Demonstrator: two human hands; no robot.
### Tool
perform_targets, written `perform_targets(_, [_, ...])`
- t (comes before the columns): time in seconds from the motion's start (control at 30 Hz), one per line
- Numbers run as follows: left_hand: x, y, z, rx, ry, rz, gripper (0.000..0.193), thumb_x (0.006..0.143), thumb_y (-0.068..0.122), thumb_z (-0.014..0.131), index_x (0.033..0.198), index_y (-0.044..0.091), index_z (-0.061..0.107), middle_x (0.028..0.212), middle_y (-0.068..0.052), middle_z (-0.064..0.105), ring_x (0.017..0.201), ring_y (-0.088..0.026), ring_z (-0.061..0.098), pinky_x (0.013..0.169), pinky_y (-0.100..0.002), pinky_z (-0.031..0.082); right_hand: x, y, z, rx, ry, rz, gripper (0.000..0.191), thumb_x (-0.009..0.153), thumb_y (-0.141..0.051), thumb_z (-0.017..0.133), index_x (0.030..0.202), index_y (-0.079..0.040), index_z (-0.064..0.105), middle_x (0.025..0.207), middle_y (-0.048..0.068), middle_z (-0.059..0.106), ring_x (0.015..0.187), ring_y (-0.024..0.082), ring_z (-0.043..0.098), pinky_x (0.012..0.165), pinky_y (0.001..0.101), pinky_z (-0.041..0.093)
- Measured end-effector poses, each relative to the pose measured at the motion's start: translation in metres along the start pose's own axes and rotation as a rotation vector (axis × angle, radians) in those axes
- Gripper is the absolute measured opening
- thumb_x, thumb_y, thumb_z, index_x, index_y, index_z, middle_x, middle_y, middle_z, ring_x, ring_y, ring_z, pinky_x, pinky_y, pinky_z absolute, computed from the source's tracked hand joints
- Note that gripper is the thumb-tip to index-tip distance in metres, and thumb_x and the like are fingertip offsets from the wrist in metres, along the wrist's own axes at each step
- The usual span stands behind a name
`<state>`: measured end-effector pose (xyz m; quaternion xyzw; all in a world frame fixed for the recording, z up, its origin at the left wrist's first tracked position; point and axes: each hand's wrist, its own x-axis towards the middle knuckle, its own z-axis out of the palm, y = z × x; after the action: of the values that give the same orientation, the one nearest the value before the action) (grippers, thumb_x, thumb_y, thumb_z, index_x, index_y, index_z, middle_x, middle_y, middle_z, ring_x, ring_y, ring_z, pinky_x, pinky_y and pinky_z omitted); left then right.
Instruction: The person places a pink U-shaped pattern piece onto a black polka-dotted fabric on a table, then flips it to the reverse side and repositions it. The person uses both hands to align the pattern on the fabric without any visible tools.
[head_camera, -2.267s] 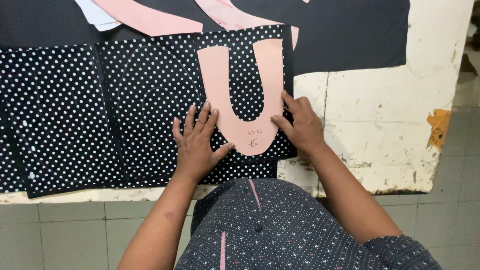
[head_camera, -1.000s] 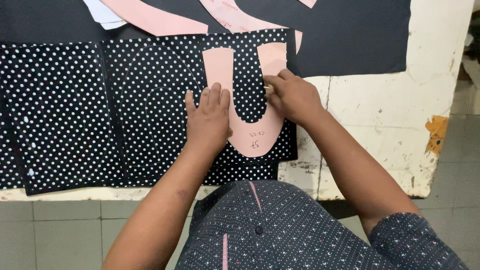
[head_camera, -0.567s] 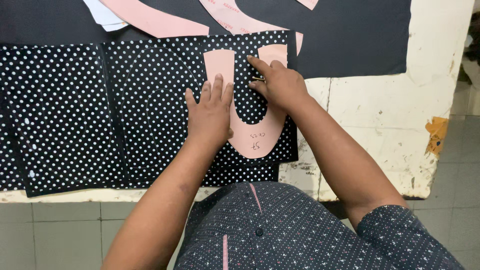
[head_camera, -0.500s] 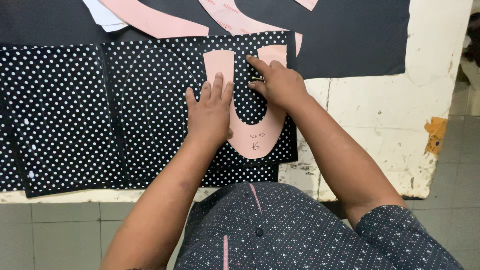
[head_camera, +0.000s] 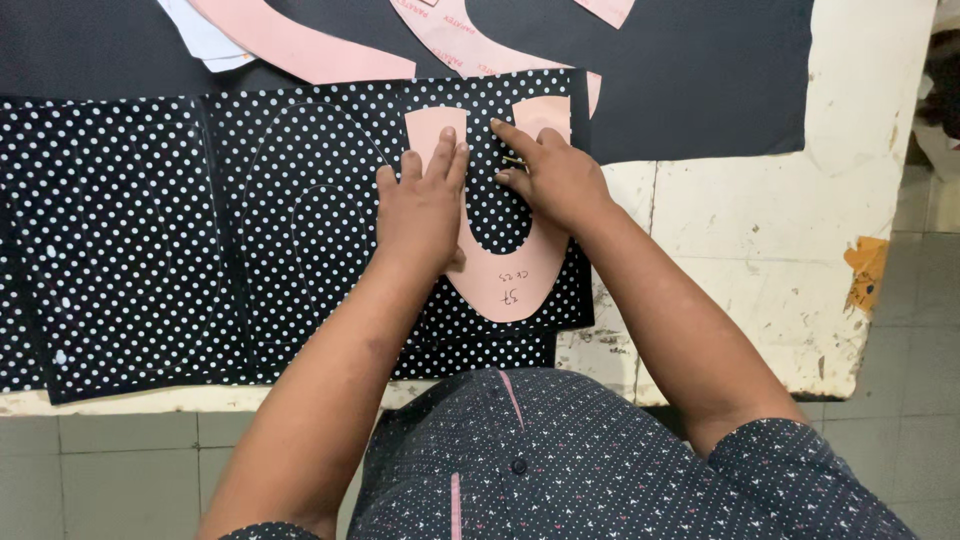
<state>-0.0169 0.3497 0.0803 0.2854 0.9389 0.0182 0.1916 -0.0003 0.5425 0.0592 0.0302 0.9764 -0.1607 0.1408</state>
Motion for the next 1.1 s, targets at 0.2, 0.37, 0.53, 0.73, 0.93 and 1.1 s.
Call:
perform_targets(0.2, [-0.01,-0.015,0.016,-0.166,0.112,0.038,0.13,0.043,0.031,0.099,0.155,0.011,0.035,0.165,-0.008,0.029,0.141,-0.037,0.037,0.115,-0.05,0.032,0.011,0.018,-0.007,0.072,0.186,-0.108,0.053,0.097,-0.04,0.071,0.147,-0.031,0.055,0.123,0.006,0.064,0.104,0.032,0.069,0.086,0.0451,0.055])
perform_targets(0.37, [-0.011,-0.022,0.025,-0.288,0.095,-0.068,0.125,0.044,0.038,0.099,0.152,0.024,0.039,0.164,-0.014,0.016,0.152,-0.035,0.013,0.119,-0.061,0.009,0.021,0.034,-0.012,0.1,0.343,0.004,0.08,0.074,-0.045,0.094,0.133,-0.009,0.054,0.127,0.014,0.047,0.105,0.033,0.063,0.084,0.0453,0.053])
perform_targets(0.53, [-0.01,-0.039,0.034,-0.522,0.099,-0.072,0.134,0.041,0.038,0.1,0.155,0.019,0.033,0.168,-0.013,0.008,0.156,-0.031,0.004,0.122,-0.06,-0.002,0.024,0.04,-0.008,0.284,0.31,0.125,0.078,0.069,-0.043,0.097,0.121,-0.008,0.051,0.124,0.01,0.048,0.104,0.029,0.064,0.088,0.0421,0.055])
perform_targets(0.73, [-0.007,-0.043,0.049,-0.522,0.105,-0.057,0.137,0.045,0.043,0.099,0.158,0.018,0.026,0.17,-0.01,0.008,0.157,-0.029,0.001,0.123,-0.058,-0.007,0.026,0.043,-0.007,0.294,0.286,0.193,0.081,0.064,-0.044,0.1,0.116,-0.009,0.05,0.122,0.009,0.048,0.103,0.027,0.064,0.089,0.039,0.056])
perform_targets(0.93, [-0.006,-0.044,0.053,-0.486,0.111,-0.037,0.139,0.046,0.047,0.097,0.16,0.016,0.023,0.17,-0.011,0.006,0.157,-0.029,-0.001,0.122,-0.059,-0.007,0.026,0.046,-0.005,0.303,0.297,0.171,0.081,0.065,-0.046,0.1,0.115,-0.008,0.049,0.121,0.009,0.048,0.1,0.028,0.065,0.085,0.0397,0.057])
perform_targets(1.1, [-0.005,-0.043,0.052,-0.474,0.088,-0.034,0.141,0.046,0.05,0.096,0.16,0.017,0.021,0.17,-0.009,0.004,0.157,-0.029,-0.002,0.122,-0.06,-0.008,0.026,0.049,-0.005,0.312,0.313,0.141,0.081,0.065,-0.047,0.1,0.114,-0.008,0.048,0.12,0.009,0.048,0.099,0.028,0.065,0.084,0.0392,0.058])
